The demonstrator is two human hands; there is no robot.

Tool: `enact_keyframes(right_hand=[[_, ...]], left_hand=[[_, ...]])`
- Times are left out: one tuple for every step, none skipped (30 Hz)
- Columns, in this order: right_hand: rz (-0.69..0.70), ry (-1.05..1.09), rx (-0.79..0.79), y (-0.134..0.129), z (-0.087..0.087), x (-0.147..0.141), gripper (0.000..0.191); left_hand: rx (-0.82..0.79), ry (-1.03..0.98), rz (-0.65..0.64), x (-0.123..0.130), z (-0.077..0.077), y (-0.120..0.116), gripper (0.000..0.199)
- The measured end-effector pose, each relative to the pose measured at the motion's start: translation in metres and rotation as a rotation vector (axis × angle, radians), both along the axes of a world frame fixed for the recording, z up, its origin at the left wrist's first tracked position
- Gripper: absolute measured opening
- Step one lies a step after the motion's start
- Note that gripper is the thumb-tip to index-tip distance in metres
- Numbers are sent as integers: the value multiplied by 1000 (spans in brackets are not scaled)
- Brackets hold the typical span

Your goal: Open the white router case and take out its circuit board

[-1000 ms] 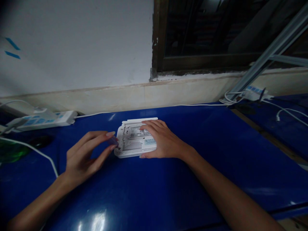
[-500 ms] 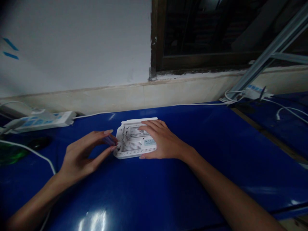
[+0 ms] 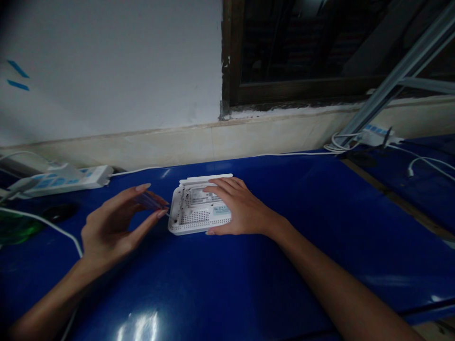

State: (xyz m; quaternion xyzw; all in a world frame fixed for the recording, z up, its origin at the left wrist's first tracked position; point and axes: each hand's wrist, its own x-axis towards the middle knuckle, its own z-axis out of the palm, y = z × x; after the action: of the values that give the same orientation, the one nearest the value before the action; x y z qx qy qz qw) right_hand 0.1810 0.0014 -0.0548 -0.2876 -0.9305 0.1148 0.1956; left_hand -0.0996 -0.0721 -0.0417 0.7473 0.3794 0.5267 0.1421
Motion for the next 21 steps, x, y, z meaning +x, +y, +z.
enact_keyframes(right_hand=[[1, 4, -3, 0, 0, 0, 93], [1, 8, -7, 0, 0, 0, 93], [0, 10, -10, 0, 0, 0, 93], [-2, 11, -13, 0, 0, 1, 93], [-4, 10, -14, 0, 0, 1, 93], [-5, 7, -14, 0, 0, 1, 93], [-6, 4, -13, 0, 0, 1, 93], [-7, 0, -14, 0, 0, 0, 93], [-8, -2, -16, 0, 0, 0, 93], [-7, -3, -18, 0, 0, 0, 93], [-6, -1, -20, 1, 0, 0, 94], [-5, 2, -22, 1, -1, 0, 94], [-5, 5, -24, 1, -1, 0, 95], [-7, 8, -24, 1, -1, 0, 94], [-9, 10, -24, 1, -1, 0, 94], [-11, 10, -26, 1, -1, 0, 95], [-12, 6, -30, 1, -1, 0, 95], [-12, 4, -36, 1, -1, 0, 96], [-13, 4, -41, 1, 0, 0, 97], [-16, 6, -44, 1, 0, 0, 97], [-20, 10, -45, 1, 1, 0, 96]], left_hand=[[7, -14, -2, 0, 1, 0, 70], [16, -31, -4, 1, 2, 0, 71], [22, -47, -6, 1, 4, 0, 71], [29, -65, -7, 2, 5, 1, 71], [36, -83, -7, 2, 6, 1, 72], [40, -100, -6, 3, 7, 1, 72], [41, -116, -5, 3, 8, 1, 72], [42, -132, -5, 4, 8, 1, 72], [38, -147, -2, 4, 8, 1, 72], [32, -164, 4, 5, 8, 1, 72], [20, -179, 13, 6, 7, 1, 72], [8, -192, 21, 6, 7, 1, 71], [-3, -204, 30, 7, 7, 1, 71], [-13, -213, 38, 9, 7, 1, 71], [-19, -222, 45, 10, 7, 1, 70], [-22, -232, 50, 11, 8, 1, 70], [-28, -246, 56, 13, 8, 0, 70], [-35, -265, 62, 15, 9, 0, 69], [-47, -289, 68, 17, 9, 0, 69], [-63, -319, 77, 19, 9, -1, 68], [-79, -353, 86, 21, 9, -1, 68]])
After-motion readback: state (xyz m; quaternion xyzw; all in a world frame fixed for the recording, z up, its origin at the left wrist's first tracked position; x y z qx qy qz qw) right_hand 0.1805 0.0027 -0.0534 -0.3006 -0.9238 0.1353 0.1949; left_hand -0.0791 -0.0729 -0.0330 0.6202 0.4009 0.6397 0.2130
